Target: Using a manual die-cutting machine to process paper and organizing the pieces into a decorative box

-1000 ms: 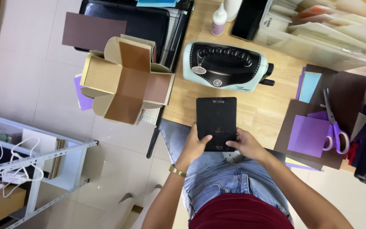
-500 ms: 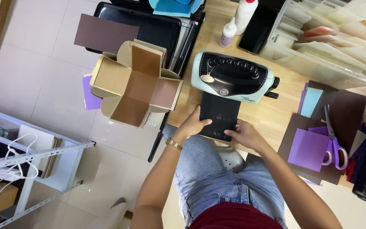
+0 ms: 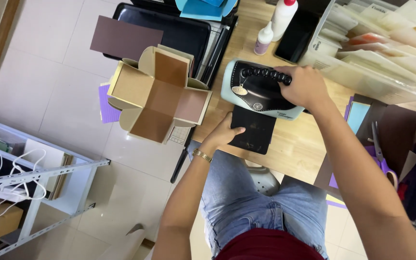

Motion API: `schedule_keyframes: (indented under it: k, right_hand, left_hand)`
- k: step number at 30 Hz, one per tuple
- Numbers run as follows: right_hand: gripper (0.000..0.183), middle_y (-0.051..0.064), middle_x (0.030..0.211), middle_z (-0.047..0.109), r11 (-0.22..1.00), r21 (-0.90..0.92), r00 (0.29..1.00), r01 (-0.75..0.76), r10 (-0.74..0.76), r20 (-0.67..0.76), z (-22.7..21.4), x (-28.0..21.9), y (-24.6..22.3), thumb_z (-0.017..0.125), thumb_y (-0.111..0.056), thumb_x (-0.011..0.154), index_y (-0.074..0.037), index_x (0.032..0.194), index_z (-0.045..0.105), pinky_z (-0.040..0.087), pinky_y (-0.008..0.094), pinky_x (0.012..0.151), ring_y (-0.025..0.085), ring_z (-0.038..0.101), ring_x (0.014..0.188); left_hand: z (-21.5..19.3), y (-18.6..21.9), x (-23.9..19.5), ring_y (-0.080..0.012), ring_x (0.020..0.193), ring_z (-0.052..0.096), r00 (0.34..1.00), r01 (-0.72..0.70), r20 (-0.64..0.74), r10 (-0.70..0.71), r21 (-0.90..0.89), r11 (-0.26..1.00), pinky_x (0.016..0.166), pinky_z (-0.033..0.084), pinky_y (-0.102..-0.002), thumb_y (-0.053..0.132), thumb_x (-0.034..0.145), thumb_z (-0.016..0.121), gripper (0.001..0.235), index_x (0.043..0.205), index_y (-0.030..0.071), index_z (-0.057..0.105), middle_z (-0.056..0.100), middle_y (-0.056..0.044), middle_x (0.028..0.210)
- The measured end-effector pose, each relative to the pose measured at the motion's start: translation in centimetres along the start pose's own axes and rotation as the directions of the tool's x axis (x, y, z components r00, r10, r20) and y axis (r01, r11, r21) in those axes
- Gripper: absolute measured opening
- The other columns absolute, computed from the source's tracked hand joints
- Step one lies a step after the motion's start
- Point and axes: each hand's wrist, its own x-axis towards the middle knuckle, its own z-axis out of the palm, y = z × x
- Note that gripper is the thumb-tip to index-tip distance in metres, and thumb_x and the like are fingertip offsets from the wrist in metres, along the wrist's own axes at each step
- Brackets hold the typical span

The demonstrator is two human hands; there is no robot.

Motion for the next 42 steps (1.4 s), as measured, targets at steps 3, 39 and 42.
schedule_keyframes:
  k: [3, 39, 42]
  right_hand:
    - [0.046, 0.009, 0.102, 0.08, 0.996, -0.091, 0.996, -0.006, 0.015, 0.092, -0.9, -1.5, -0.1, 0.061, -0.053, 0.087, -0.045, 0.132, 0.069, 0.056, 0.051, 0.094, 0.039, 0.075, 0.1]
    - [0.035, 0.024, 0.126, 0.068, 0.98, 0.198, 0.949, -0.008, 0.07, -0.306, -3.2, -15.8, 10.2, 0.06, 0.003, 0.096, 0.002, 0.132, 0.063, 0.048, 0.05, 0.094, 0.045, 0.064, 0.111]
    - [0.049, 0.017, 0.126, 0.072, 0.93, -0.018, 0.809, -0.368, 0.33, 0.487, 0.4, -15.2, 8.9, 0.05, -0.011, 0.088, -0.018, 0.137, 0.053, 0.056, 0.052, 0.087, 0.043, 0.07, 0.112]
  left_hand:
    - [0.2, -1.9, 0.0, -0.0336, 0.147, 0.04, 0.999, 0.037, 0.012, -0.037, -0.049, 0.998, 0.122, 0.033, -0.05, 0.011, 0.093, 0.075, 0.064, 0.148, 0.003, 0.043, 0.048, -0.023, 0.154]
    - [13.1, 14.7, -0.4, -0.0254, 0.099, 0.063, 0.567, -0.398, -0.002, 0.824, 0.875, 0.276, 0.098, 0.04, -0.044, 0.068, 0.09, 0.049, 0.064, 0.104, 0.009, 0.067, 0.07, -0.005, 0.104]
    - [13.0, 15.0, -0.7, -0.0272, 0.094, 0.06, 0.557, -0.394, -0.02, 0.83, 0.873, 0.286, 0.097, 0.039, -0.045, 0.064, 0.091, 0.051, 0.058, 0.094, 0.008, 0.065, 0.065, -0.006, 0.091]
